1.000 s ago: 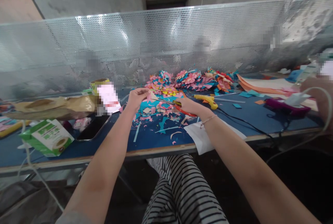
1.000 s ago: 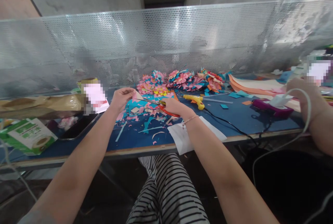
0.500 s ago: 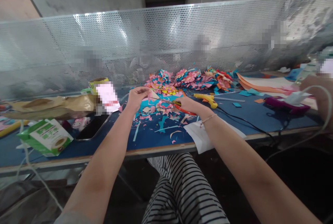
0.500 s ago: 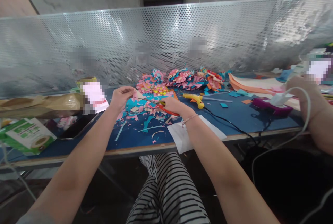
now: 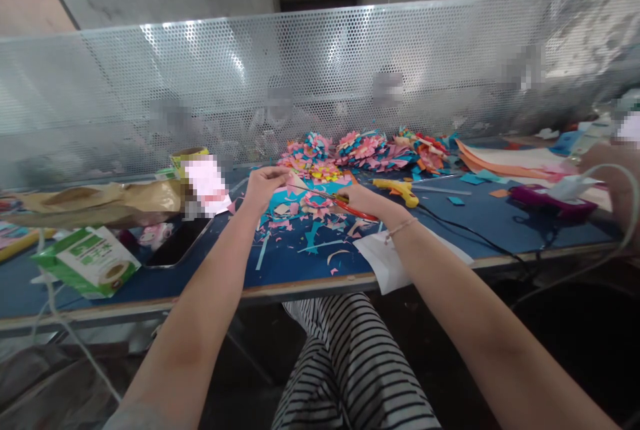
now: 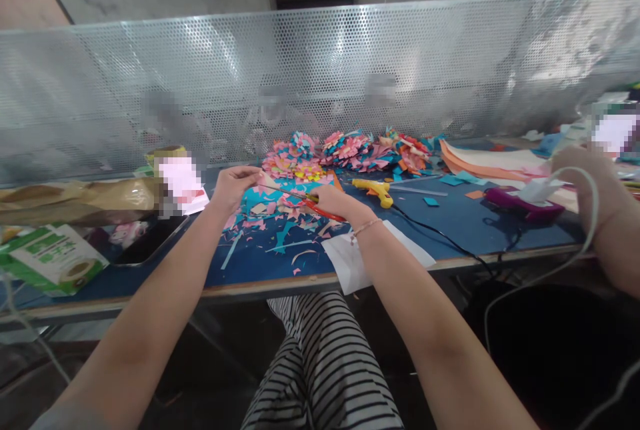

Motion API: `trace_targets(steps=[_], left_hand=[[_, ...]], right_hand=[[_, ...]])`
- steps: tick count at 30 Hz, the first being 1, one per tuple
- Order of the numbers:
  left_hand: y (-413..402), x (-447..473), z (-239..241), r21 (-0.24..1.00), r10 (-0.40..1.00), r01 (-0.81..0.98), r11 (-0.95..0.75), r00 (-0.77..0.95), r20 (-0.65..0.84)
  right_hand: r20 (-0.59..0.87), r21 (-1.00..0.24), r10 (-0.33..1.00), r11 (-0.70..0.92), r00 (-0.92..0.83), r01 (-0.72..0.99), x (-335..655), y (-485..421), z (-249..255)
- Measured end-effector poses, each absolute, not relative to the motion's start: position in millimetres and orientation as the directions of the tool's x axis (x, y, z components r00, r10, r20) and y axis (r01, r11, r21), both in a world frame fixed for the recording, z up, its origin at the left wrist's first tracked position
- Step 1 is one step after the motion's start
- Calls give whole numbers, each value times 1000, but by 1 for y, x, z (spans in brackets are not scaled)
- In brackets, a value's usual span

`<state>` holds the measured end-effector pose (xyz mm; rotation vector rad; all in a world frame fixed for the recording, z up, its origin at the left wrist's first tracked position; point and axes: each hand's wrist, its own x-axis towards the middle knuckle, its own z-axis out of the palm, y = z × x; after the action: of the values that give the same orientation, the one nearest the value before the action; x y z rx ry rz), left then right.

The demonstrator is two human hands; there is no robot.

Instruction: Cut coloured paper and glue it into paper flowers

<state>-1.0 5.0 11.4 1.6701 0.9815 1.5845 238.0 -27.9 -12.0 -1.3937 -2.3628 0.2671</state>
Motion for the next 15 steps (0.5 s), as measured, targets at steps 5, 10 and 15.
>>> trace_targets(steps=[5,10,15], left_hand=[[3,0,12,853,860,125,-507,4,510],[4,0,12,852,860,129,-507,6,510],[7,-2,10,842,849,117,-527,20,528]], right_hand=[[212,-351,886,462,-412,814,238,-28,-11],[195,-370,890,455,-412,810,237,-30,-10],[191,-373,885,465,-424,803,238,-30,-9]])
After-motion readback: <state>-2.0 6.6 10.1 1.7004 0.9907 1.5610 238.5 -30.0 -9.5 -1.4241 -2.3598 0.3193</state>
